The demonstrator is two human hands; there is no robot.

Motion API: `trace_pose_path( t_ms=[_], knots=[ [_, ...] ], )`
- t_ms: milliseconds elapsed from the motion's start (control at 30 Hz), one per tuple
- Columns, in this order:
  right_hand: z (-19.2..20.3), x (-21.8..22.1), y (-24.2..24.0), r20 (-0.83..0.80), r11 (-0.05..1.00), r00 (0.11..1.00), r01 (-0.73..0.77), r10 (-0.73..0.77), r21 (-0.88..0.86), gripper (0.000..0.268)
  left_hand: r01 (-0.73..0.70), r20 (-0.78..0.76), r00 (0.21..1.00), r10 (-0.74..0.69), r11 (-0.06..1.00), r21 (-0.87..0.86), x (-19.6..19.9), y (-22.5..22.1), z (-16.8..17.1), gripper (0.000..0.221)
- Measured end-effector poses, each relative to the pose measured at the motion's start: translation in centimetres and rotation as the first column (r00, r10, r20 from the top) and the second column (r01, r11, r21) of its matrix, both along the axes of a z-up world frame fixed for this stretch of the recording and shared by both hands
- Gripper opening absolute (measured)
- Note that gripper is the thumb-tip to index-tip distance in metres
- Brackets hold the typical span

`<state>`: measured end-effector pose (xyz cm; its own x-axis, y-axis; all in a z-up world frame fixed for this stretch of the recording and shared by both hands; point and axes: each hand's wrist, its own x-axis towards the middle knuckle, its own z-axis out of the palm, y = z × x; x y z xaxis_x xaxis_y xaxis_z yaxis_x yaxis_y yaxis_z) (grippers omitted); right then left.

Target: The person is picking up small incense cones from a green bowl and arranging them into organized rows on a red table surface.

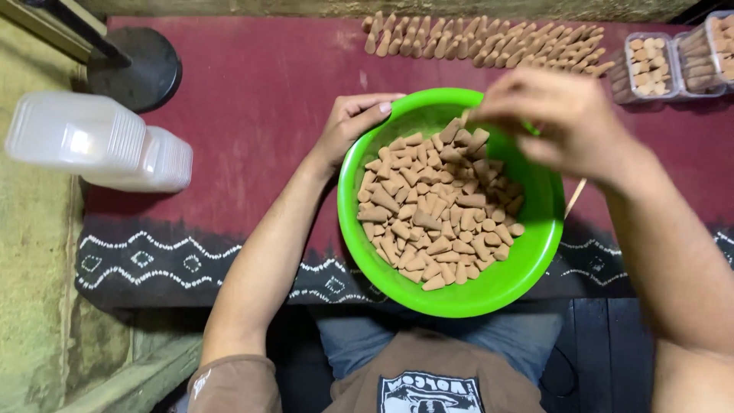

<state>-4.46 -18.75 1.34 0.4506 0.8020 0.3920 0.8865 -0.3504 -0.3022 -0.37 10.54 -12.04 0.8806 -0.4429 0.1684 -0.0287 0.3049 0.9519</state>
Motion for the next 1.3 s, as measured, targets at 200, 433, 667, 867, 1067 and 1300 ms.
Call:
trace_pose_path(
  t_ms=[200,433,667,867,1067,1300],
  knots=[
    [-3.5,7.7,-2.2,0.047,0.957,0.956,0.29,-0.289,-0.027,0.017,-0.013,-0.001,1.0,0.013,1.0,0.017,0.0,0.0,0.0,0.036],
    [-8.8,13.2,-2.8,0.165,0.83,0.907,0.42,-0.387,-0.366,0.032,-0.014,0.018,1.0,0.013,0.997,0.081,0.1,0.1,0.2,0.038],
    [-9.9,14.0,-2.2,0.319,0.787,0.903,0.413,-0.288,-0.459,0.026,-0.001,-0.01,1.0,0.001,0.998,0.069,-0.1,0.0,0.5,0.039],
    [-10.8,13.9,-2.2,0.375,0.79,0.88,0.442,-0.291,-0.425,0.022,-0.005,0.015,1.0,0.003,0.997,0.083,0.1,0.1,-0.1,0.038],
    [-6.5,10.2,-1.4,0.308,0.894,0.909,0.364,-0.28,-0.261,0.022,-0.055,0.116,0.992,0.041,0.992,0.116,0.9,0.1,-1.5,0.039],
    [-2.2,-1.6,6.5,0.051,0.973,0.972,-0.224,0.227,-0.06,0.019,-0.006,0.046,0.999,0.004,0.999,0.033,-0.3,0.1,0.2,0.037]
  ],
)
